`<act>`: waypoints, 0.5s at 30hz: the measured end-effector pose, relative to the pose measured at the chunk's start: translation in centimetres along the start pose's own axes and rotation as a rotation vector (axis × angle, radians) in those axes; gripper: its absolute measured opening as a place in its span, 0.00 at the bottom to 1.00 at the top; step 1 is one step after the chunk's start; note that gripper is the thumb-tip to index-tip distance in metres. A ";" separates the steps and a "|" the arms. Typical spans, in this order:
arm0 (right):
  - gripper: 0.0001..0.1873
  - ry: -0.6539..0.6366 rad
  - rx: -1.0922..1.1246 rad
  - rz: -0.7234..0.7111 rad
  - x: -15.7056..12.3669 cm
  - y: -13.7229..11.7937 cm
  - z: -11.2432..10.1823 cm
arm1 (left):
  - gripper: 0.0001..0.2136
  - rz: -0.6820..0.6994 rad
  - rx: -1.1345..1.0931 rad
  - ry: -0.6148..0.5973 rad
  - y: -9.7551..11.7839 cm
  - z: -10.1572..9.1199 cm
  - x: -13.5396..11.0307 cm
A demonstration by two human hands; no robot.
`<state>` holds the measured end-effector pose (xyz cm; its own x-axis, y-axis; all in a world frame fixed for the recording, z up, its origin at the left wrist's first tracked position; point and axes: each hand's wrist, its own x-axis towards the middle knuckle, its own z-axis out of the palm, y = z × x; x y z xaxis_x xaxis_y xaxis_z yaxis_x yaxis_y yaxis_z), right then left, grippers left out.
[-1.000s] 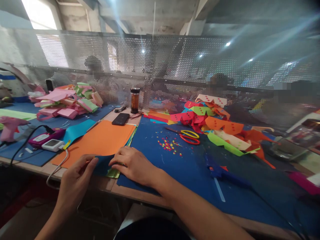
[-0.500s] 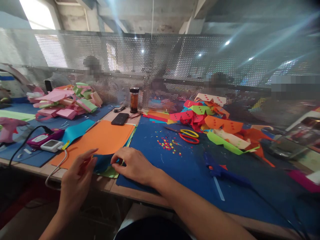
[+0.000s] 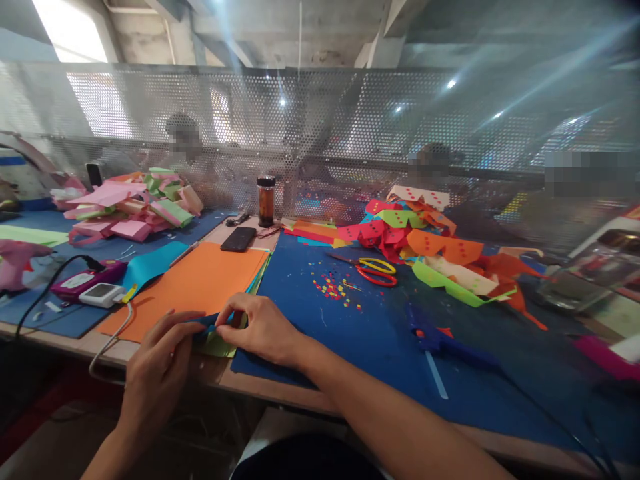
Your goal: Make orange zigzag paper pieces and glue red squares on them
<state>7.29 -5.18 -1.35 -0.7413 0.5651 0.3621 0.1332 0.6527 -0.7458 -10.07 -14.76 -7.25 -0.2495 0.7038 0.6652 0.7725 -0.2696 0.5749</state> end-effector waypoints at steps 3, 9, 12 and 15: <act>0.04 0.020 0.058 0.023 0.1 0.0 0.1 | 0.09 0.104 0.021 0.000 -0.6 -0.2 -0.1; 0.07 0.059 0.106 0.045 0.2 -0.3 0.2 | 0.12 0.135 0.196 -0.038 -1.9 -0.8 -0.5; 0.08 0.076 0.106 0.040 0.2 -0.5 0.3 | 0.12 0.114 0.219 -0.057 -2.5 -1.0 -0.8; 0.08 0.091 0.092 0.030 0.3 -0.6 0.3 | 0.13 0.076 0.210 -0.085 -2.5 -1.1 -0.9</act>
<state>6.82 -5.52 -0.98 -0.6748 0.6299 0.3845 0.0905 0.5878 -0.8039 -12.47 -15.47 -8.76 -0.1427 0.7417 0.6554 0.8941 -0.1873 0.4067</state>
